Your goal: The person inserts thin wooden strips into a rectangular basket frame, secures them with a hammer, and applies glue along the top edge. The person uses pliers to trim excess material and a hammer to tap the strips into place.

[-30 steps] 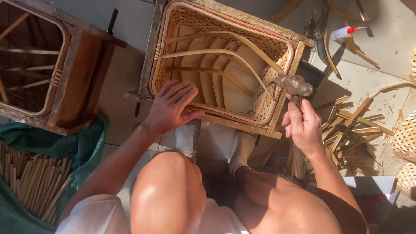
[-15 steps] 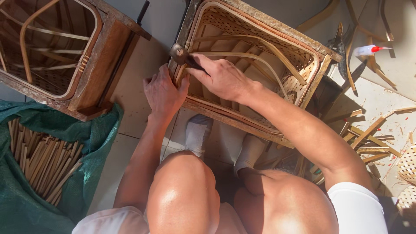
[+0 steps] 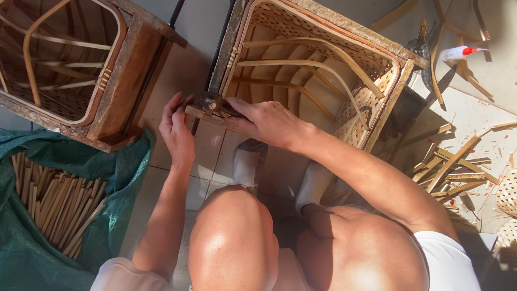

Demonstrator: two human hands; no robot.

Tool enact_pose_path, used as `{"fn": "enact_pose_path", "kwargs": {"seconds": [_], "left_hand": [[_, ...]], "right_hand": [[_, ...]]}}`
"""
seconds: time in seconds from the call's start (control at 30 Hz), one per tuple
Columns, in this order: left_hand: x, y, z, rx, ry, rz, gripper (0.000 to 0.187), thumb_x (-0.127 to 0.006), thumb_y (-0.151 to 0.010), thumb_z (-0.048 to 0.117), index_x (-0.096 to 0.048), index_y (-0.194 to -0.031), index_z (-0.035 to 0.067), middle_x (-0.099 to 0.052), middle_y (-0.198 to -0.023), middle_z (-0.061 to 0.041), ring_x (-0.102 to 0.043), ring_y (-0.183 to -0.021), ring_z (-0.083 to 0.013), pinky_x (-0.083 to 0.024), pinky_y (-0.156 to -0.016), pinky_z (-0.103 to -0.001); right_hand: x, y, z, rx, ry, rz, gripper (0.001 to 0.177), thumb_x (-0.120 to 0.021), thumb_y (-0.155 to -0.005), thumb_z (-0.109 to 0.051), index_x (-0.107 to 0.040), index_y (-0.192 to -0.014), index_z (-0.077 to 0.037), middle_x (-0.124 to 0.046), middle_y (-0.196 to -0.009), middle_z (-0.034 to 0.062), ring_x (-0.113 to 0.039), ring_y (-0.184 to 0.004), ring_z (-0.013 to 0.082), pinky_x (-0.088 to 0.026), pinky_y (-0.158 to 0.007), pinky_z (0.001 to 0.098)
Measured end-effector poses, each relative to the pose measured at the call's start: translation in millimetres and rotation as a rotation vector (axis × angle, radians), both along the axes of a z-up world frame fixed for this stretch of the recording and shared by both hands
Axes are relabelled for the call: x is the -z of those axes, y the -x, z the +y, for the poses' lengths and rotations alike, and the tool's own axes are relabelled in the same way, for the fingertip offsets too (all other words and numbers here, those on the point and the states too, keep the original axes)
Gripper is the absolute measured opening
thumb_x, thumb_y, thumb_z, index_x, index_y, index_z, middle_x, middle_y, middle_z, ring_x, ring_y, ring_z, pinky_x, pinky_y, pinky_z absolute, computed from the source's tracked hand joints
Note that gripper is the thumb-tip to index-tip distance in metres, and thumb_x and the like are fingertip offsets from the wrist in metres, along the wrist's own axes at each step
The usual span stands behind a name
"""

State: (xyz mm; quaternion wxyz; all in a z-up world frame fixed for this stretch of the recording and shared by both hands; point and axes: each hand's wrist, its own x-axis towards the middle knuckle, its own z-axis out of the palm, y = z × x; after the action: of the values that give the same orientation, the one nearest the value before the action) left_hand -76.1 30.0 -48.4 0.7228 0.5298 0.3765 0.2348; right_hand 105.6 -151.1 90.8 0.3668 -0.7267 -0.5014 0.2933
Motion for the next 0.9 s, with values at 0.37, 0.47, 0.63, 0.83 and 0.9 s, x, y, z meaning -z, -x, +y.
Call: {"fn": "enact_pose_path", "kwargs": {"seconds": [0.37, 0.47, 0.63, 0.83, 0.9], "left_hand": [[-23.6, -18.9, 7.9, 0.099, -0.166, 0.075, 0.05, -0.056, -0.106, 0.016, -0.049, -0.151, -0.006, -0.065, -0.141, -0.024, -0.057, -0.121, -0.0202, -0.045, -0.102, -0.032], [-42.7, -46.0, 3.2, 0.407, -0.772, 0.2, 0.075, -0.072, -0.099, 0.019, -0.033, -0.156, -0.011, -0.055, -0.147, -0.032, -0.057, -0.133, -0.0377, -0.046, -0.108, -0.043], [-47.0, -116.7, -16.2, 0.626, -0.964, 0.557, 0.079, -0.078, -0.092, 0.03, -0.033, -0.143, -0.009, -0.064, -0.119, -0.03, -0.065, -0.108, -0.0458, -0.052, -0.092, -0.054], [-34.7, -125.4, -29.6, 0.536, -0.962, 0.659, 0.037, -0.068, -0.103, 0.028, -0.045, -0.112, 0.0, -0.069, -0.098, -0.027, -0.07, -0.086, -0.0488, -0.055, -0.075, -0.057], [-38.5, -126.7, -29.1, 0.519, -0.979, 0.643, 0.035, -0.068, -0.102, 0.028, -0.046, -0.11, 0.001, -0.07, -0.095, -0.026, -0.07, -0.083, -0.0489, -0.055, -0.072, -0.058]], "right_hand": [[-3.3, -16.4, -6.6, 0.13, -0.009, 0.08, 0.033, -0.061, -0.105, -0.021, -0.058, -0.133, -0.004, -0.07, -0.082, 0.0224, -0.07, -0.067, 0.0347, -0.054, -0.063, 0.0434], [-10.9, -25.6, -28.0, 0.236, -0.07, 0.03, 0.031, -0.059, -0.108, -0.024, -0.06, -0.131, -0.003, -0.07, -0.078, 0.0165, -0.072, -0.063, 0.0247, -0.055, -0.057, 0.0372], [-7.3, -81.2, -36.5, 0.436, 0.102, 0.107, 0.033, -0.051, -0.109, -0.031, -0.063, -0.125, -0.004, -0.064, -0.063, 0.0047, -0.064, -0.046, 0.0146, -0.051, -0.042, 0.0317], [16.4, -103.0, 19.1, 0.237, -0.095, -0.1, 0.031, -0.055, -0.116, -0.03, -0.066, -0.114, -0.001, -0.065, -0.068, 0.0065, -0.063, -0.057, 0.0188, -0.048, -0.052, 0.037], [19.8, -100.4, 30.1, 0.185, -0.091, -0.191, 0.032, -0.059, -0.115, -0.031, -0.066, -0.114, 0.001, -0.064, -0.07, 0.0078, -0.063, -0.061, 0.0205, -0.048, -0.056, 0.0377]]}}
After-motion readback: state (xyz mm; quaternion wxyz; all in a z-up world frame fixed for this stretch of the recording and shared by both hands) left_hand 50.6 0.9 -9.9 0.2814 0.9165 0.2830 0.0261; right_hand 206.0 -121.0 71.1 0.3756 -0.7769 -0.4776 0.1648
